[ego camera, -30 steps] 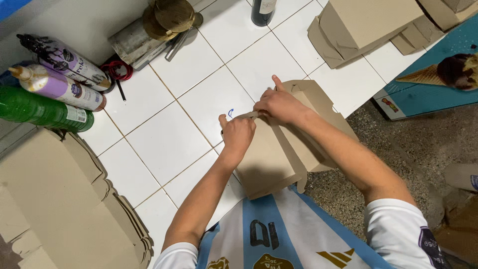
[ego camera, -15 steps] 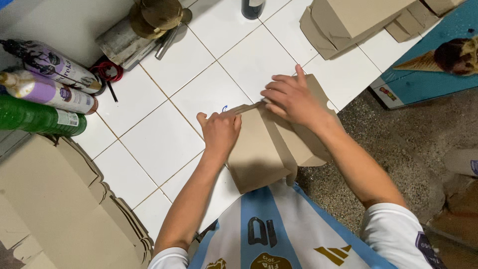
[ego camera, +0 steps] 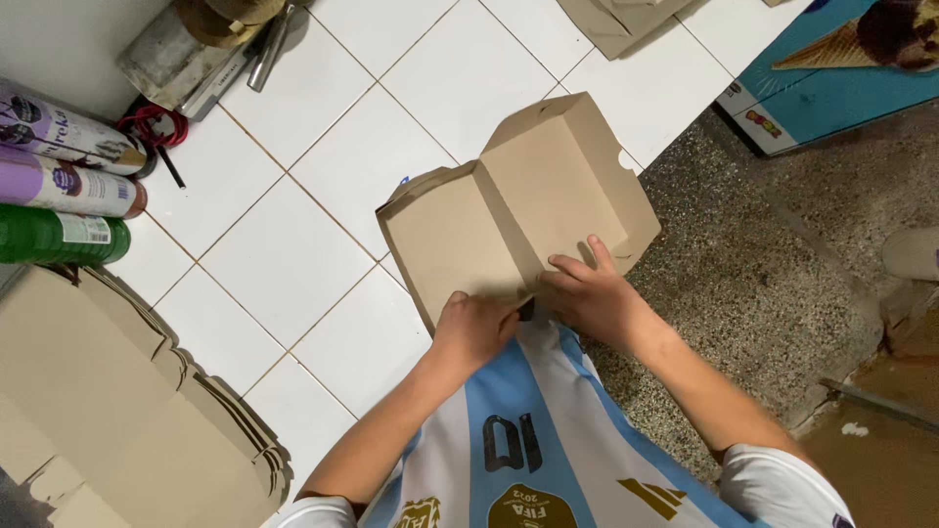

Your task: The person assembles flat cardboard boxes on a tiled countertop. They fold the side flaps, tuck the tabs into slots, and close the lids to form rectangular boxes. The person repeats this process for several boxes, stacking the finished ones on the right side of the counter.

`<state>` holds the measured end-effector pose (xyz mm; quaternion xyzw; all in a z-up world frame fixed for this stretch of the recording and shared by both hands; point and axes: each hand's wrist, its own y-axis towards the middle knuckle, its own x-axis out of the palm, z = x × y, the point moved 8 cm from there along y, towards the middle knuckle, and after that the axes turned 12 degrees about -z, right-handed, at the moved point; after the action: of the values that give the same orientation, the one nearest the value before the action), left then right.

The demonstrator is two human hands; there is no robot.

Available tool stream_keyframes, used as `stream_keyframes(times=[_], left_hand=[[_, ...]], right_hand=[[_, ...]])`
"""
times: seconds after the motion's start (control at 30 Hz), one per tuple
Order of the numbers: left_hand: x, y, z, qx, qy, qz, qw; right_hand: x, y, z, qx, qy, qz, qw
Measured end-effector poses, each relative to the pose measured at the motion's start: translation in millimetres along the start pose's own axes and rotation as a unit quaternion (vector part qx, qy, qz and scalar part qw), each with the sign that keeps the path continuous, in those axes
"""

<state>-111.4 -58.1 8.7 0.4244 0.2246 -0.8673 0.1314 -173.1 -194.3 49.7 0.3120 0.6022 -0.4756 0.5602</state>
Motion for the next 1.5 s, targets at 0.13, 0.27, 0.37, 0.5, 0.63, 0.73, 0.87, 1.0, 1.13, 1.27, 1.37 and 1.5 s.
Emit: stream_keyframes(times=[0.13,0.27,0.37,0.5,0.63,0.73,0.87,1.0,1.13,1.27,1.37,1.5], left_hand=[[5.8,-1.7,-24.1,-0.041,-0.032,0.071,0.996],[-1.7,0.0,-28.3,-0.068,-0.063,0.018,0.996],[-1.6,-6.1,-30.5,-0.075,-0.126,0.004,0.989],[-3.9,-4.6,-31.4,-0.065,-0.201,0.009,0.977],[-1.0,-1.8,-38.1,-0.059,-0.203,0.027,0.977],[10.0,-1.6,-53.1,-0.082,-0.221,0.031,0.971],[12.4,-0.4,-51.5,-0.08,-0.234,0.027,0.969],[19.1,4.8,-49.7,-0.069,-0.253,0.036,0.964],[3.4,-1.0,-38.5,-0.062,-0.258,0.049,0.963],[-3.4,-7.8,-39.7,-0.072,-0.257,0.056,0.962],[-10.9,-15.5,-38.2,-0.074,-0.213,0.07,0.972],[-24.8,-21.9,-27.4,-0.038,-0.154,0.107,0.982]], right_hand=[[-6.8,1.2,-6.4,-0.007,-0.002,0.052,0.999],[-20.0,13.7,-12.2,-0.007,0.021,0.042,0.999],[-10.3,19.7,-11.3,-0.008,0.013,0.052,0.999],[-15.8,23.8,-17.3,-0.022,0.006,0.099,0.995],[-7.7,30.4,-6.9,-0.035,0.012,0.051,0.998],[-6.3,34.6,9.6,-0.018,0.034,0.007,0.999],[-10.9,40.6,-1.0,-0.016,0.017,-0.046,0.999],[-22.1,47.0,-22.8,-0.037,-0.009,0.037,0.999],[-22.9,61.0,-36.9,-0.029,-0.002,0.054,0.998],[-11.2,68.3,-39.1,-0.032,0.017,0.081,0.996],[-39.8,66.2,-36.2,-0.035,0.041,0.048,0.997],[-38.0,60.4,-18.6,-0.048,0.076,-0.06,0.994]])
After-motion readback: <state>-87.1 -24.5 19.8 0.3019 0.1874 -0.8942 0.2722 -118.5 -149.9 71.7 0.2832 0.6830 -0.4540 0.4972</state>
